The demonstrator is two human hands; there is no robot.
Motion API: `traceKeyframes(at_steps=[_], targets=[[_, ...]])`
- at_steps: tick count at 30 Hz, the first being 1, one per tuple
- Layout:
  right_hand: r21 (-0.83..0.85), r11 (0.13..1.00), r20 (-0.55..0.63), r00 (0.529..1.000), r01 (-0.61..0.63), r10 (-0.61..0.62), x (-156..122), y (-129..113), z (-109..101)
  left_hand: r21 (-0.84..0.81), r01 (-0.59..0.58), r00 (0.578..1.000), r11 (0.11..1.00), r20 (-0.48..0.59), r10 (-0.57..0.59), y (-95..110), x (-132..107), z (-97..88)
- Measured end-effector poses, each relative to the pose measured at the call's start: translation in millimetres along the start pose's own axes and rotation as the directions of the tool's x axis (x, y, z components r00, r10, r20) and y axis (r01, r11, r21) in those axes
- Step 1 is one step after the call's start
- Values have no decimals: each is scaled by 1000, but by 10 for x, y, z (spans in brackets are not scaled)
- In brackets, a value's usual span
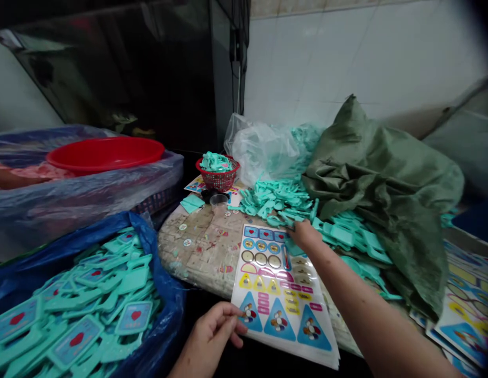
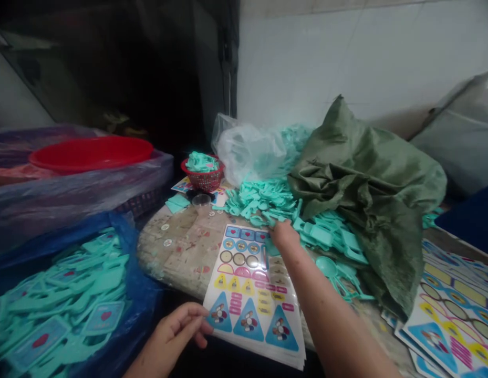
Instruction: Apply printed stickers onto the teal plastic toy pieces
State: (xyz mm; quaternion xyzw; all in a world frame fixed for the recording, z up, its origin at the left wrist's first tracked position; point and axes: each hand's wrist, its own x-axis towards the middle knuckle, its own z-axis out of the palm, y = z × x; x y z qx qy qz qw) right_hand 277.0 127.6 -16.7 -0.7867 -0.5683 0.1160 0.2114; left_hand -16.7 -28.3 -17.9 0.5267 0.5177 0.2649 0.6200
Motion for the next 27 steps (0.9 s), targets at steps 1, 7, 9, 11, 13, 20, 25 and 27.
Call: traceKeyframes(at_steps=[1,7,9,11,13,20,25,27], targets=[[-11,1000,2,1000,7,-7,28,14,11,-2,-2,1000,1000,-9,2,-8,3,-20],[156,987,30,999,36,-41,-78,-51,-271,-29,-23,998,999,-52,22,-1,72,-82],[261,965,129,991,8,-43,-259,-159,-427,4,-59,995,998,-79,59,57,125,-68],[322,947,229,972,-25,-52,-511,-275,-525,133,-199,967,971,-133,216,150,197,-32],[353,934,335,939,-48,-79,-801,-378,-538,329,-426,871,843,-105,481,256,277,20],[569,816,600,729,-100,-329,-1603,-658,-383,354,-714,699,604,310,645,297,349,157],[551,807,544,824,-211,-156,-1735,-680,-493,216,-456,887,863,182,424,218,209,161],[526,814,491,869,-245,-56,-1692,-607,-515,117,-292,956,949,72,286,236,197,158]])
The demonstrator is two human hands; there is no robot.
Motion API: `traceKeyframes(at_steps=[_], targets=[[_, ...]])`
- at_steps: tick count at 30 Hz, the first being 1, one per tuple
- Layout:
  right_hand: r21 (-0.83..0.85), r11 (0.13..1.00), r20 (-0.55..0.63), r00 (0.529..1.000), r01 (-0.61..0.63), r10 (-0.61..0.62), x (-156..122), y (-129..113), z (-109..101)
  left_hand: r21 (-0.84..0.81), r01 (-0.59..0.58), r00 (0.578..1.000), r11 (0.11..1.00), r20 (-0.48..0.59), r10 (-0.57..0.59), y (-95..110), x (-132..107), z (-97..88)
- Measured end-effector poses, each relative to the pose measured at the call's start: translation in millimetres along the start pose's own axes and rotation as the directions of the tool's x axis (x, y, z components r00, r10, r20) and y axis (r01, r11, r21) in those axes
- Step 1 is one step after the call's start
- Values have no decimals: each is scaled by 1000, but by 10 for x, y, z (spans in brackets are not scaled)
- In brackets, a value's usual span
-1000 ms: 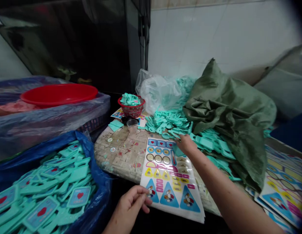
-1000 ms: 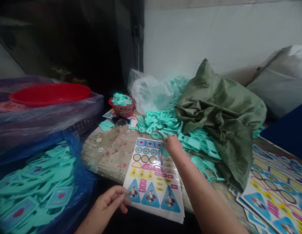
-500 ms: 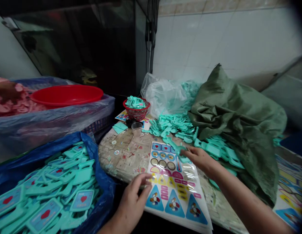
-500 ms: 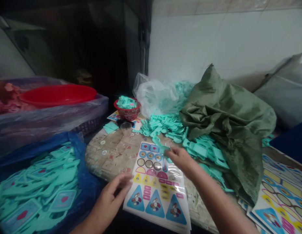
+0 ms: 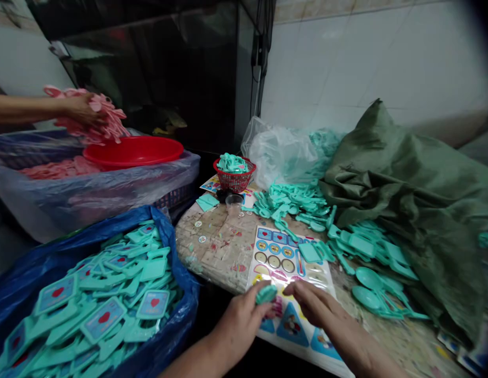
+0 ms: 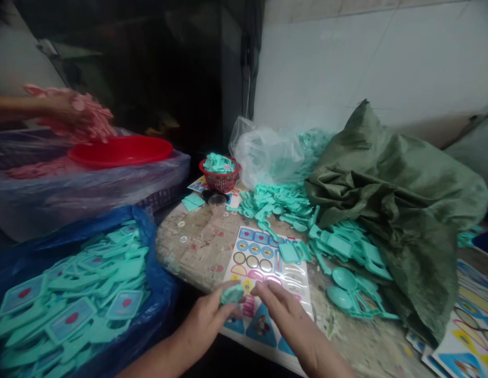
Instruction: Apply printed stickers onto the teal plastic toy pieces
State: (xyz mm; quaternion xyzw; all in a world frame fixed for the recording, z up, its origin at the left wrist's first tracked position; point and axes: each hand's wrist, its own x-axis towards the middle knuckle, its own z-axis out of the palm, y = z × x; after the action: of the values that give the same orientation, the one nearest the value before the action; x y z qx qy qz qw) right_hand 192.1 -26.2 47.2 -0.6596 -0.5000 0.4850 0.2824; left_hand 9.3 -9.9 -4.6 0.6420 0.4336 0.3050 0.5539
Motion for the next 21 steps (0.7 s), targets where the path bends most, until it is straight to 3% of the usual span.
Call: traceKeyframes(at_steps=[2,5,10,17,21], targets=[[-33,999,-53,998,20,-22,76,84,-83,-175,110,992,978,-43,-119,10,19,-8],[-158,982,-142,982,105,-127,263,288,-172,-403,165,980,900,-33,-195,-30,67,-3],[-405,890,-168,941,207,-295,628,624,-154,-685,249,949,684,33,-313,-172,185,60],[-553,811,-203,913,191,-354,813,802,-87,-800,259,913,541,19,-409,-254,342,123],[-532,802,-110,917,271,-383,1002,1047,-164,-820,236,900,521,-17,-436,-330,453,150]])
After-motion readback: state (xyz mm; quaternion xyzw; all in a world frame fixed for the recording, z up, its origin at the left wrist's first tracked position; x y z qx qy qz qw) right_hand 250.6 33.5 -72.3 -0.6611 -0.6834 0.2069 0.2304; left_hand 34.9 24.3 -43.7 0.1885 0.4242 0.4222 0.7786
